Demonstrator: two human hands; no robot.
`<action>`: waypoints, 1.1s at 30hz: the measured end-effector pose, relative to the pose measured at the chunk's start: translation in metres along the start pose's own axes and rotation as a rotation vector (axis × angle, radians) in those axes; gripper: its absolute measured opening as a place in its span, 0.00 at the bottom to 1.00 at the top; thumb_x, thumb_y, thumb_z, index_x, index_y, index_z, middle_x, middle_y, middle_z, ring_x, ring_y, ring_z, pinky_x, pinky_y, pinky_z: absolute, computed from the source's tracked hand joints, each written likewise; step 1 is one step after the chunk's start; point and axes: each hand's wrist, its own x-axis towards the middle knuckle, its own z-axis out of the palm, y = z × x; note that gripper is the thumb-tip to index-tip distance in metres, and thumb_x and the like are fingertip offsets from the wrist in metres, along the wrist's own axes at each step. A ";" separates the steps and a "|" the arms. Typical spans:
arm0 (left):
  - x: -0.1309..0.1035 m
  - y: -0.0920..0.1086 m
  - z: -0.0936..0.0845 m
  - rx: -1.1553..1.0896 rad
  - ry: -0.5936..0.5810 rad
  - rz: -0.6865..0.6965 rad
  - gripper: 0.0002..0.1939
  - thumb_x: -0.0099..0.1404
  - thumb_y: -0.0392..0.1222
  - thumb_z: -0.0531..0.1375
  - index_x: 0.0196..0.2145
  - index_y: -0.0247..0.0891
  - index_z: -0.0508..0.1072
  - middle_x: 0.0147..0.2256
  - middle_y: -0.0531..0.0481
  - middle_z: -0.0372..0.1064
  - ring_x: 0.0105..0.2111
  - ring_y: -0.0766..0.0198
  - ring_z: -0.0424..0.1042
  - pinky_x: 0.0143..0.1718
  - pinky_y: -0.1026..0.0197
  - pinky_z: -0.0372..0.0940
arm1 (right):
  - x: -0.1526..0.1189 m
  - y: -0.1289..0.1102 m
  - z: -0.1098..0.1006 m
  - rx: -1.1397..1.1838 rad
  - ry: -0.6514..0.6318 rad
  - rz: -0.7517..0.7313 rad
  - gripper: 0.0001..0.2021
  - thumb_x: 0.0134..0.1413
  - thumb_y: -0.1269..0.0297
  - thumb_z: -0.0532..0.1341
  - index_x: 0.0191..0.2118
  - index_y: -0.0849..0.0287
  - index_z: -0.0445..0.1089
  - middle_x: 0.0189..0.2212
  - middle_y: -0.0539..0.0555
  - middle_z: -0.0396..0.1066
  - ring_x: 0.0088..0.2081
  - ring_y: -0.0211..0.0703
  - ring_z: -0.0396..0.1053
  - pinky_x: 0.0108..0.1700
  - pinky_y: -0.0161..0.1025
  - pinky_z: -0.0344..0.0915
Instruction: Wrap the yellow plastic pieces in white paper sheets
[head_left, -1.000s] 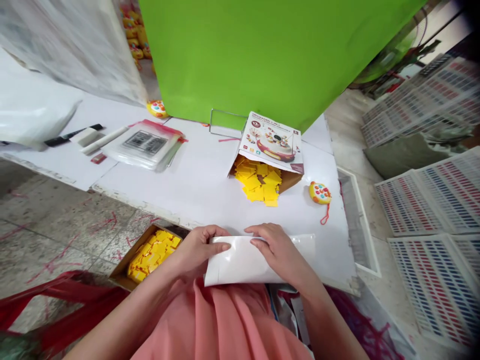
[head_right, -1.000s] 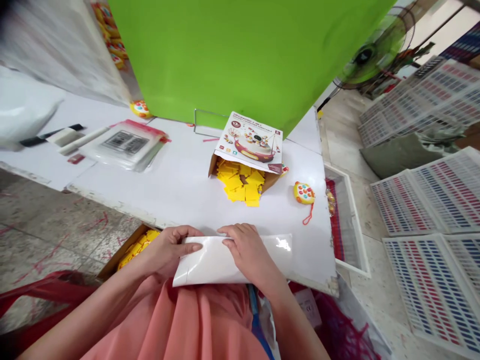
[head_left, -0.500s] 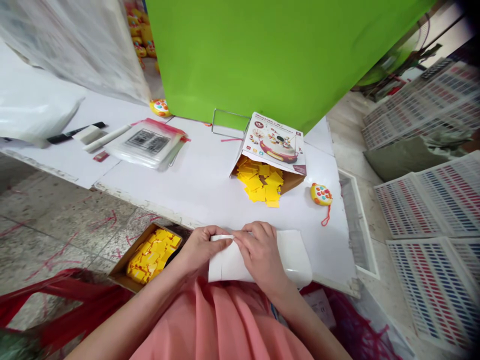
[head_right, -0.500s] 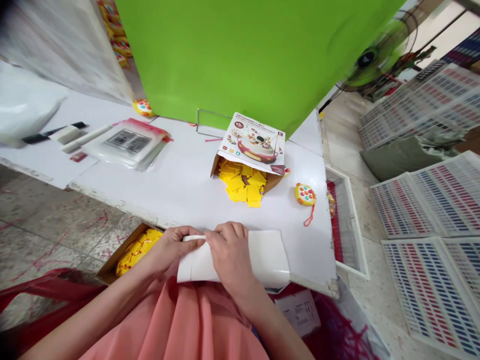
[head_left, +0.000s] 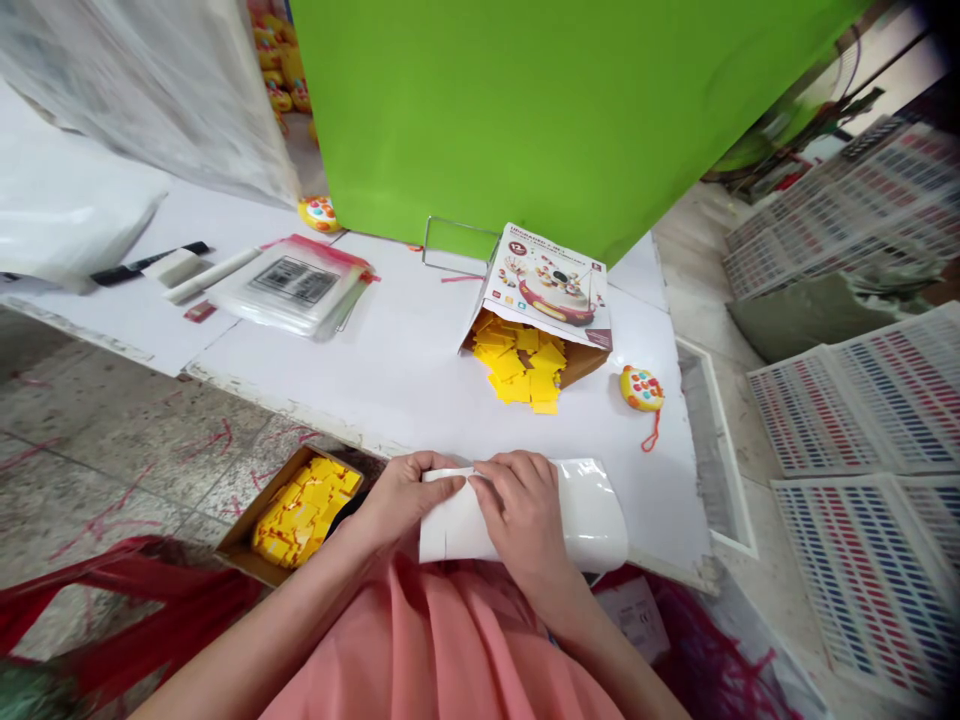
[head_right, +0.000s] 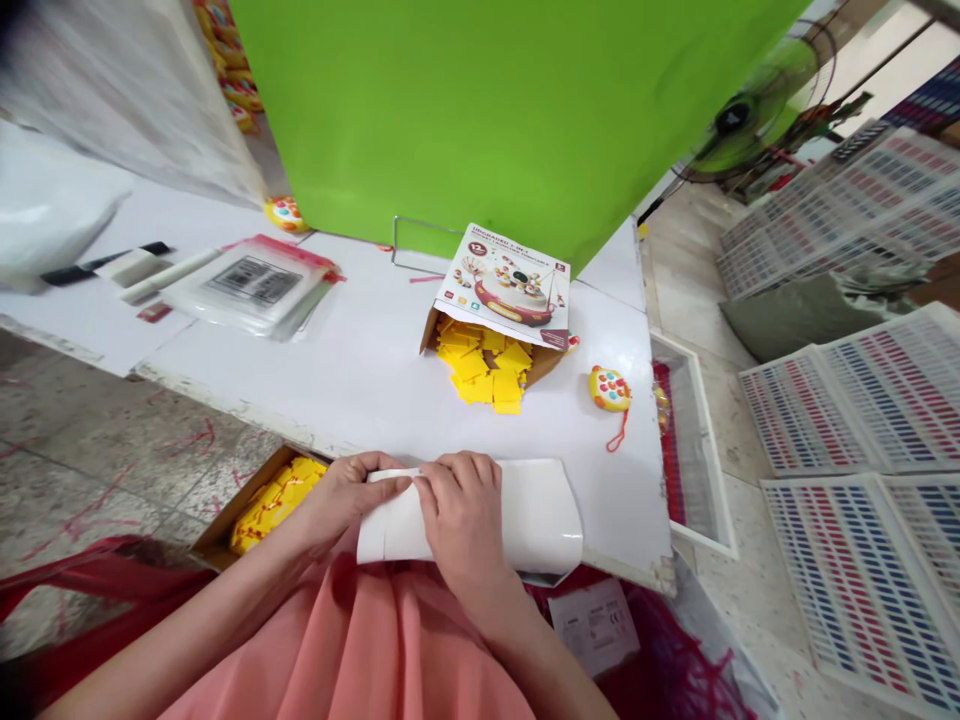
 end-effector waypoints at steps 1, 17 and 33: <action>0.000 0.000 0.000 0.016 0.001 0.005 0.14 0.49 0.46 0.65 0.31 0.33 0.72 0.25 0.51 0.70 0.23 0.67 0.66 0.25 0.66 0.60 | 0.000 0.000 0.001 0.000 -0.003 0.003 0.06 0.57 0.68 0.55 0.37 0.55 0.68 0.34 0.53 0.67 0.39 0.46 0.61 0.43 0.46 0.57; 0.016 0.005 0.014 0.387 -0.036 0.126 0.16 0.56 0.50 0.59 0.36 0.37 0.75 0.29 0.51 0.72 0.27 0.65 0.66 0.26 0.67 0.58 | 0.044 0.087 0.002 -0.068 0.136 0.045 0.11 0.57 0.68 0.53 0.46 0.60 0.61 0.44 0.58 0.69 0.46 0.49 0.64 0.48 0.47 0.60; 0.019 0.003 0.020 0.238 0.004 0.137 0.15 0.59 0.51 0.56 0.28 0.34 0.70 0.23 0.54 0.62 0.23 0.70 0.58 0.23 0.69 0.53 | 0.072 0.114 -0.001 -0.273 -0.027 -0.158 0.38 0.51 0.63 0.61 0.63 0.58 0.40 0.47 0.59 0.66 0.52 0.53 0.58 0.57 0.52 0.49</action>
